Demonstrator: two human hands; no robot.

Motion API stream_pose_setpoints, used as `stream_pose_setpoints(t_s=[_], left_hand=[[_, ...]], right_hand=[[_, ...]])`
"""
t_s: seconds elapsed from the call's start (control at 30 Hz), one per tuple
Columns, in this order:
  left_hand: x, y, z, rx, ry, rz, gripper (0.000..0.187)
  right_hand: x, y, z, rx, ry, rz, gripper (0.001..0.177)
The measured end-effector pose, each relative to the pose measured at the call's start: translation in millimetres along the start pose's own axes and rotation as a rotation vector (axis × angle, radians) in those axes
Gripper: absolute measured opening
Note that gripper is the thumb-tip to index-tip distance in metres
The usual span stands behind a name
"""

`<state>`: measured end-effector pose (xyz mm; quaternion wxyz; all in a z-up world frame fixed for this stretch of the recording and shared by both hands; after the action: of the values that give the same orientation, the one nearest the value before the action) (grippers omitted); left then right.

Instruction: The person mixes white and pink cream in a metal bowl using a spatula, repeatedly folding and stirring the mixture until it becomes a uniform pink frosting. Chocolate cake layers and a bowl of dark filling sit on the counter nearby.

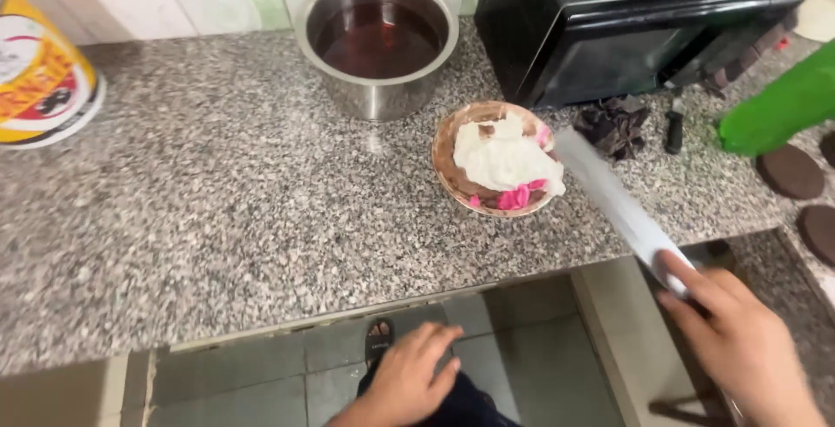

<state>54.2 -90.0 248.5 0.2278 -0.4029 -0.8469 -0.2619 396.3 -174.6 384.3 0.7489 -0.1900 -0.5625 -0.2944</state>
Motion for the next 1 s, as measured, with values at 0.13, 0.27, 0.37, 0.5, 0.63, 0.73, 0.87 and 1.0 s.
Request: stream_pose_setpoints(t_s=[0.13,0.27,0.37,0.5,0.63,0.73,0.87,1.0], left_hand=[[51.4,19.7,31.9,0.007,0.013,-0.039,0.040],[71.4,20.7,65.0,0.008,0.011,-0.028,0.039],[77.3,25.4,84.8,0.012,0.016,-0.012,0.038],[69.9,56.1,112.1,0.108,-0.033,-0.065,0.038],[57.4,88.0,126.0,0.214,-0.110,-0.082,0.040],[54.9,98.6,136.5,0.108,0.004,-0.131,0.045],[61.7,144.1,154.0,0.092,0.152,-0.120,0.077],[68.3,201.6,147.9,0.048,0.117,-0.213,0.115]], right_hand=[[-60.0,46.6,55.5,0.037,-0.534,0.078,0.051],[-35.2,81.0,63.5,0.063,-0.670,0.176,0.055],[11.6,68.6,72.1,0.029,-0.758,0.265,0.064],[-23.5,83.4,89.2,0.063,-0.869,0.333,0.060],[-58.0,102.8,124.1,0.168,-0.795,0.437,0.066],[-0.3,110.5,115.1,0.160,-0.781,0.473,0.068],[16.9,122.8,99.0,0.272,-1.001,0.179,0.068],[-29.1,118.2,123.3,0.036,-1.020,0.435,0.061]])
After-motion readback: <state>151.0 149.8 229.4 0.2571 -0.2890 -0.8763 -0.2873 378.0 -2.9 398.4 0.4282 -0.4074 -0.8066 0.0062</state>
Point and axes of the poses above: each hand's wrist, its own y-axis towards the middle knuckle, its own x-axis out of the back of the hand, z = x × y, the point moved 6 cm from there along y, towards the middle knuckle, and after that the axes turned 12 degrees about -x, right-handed, at the moved point
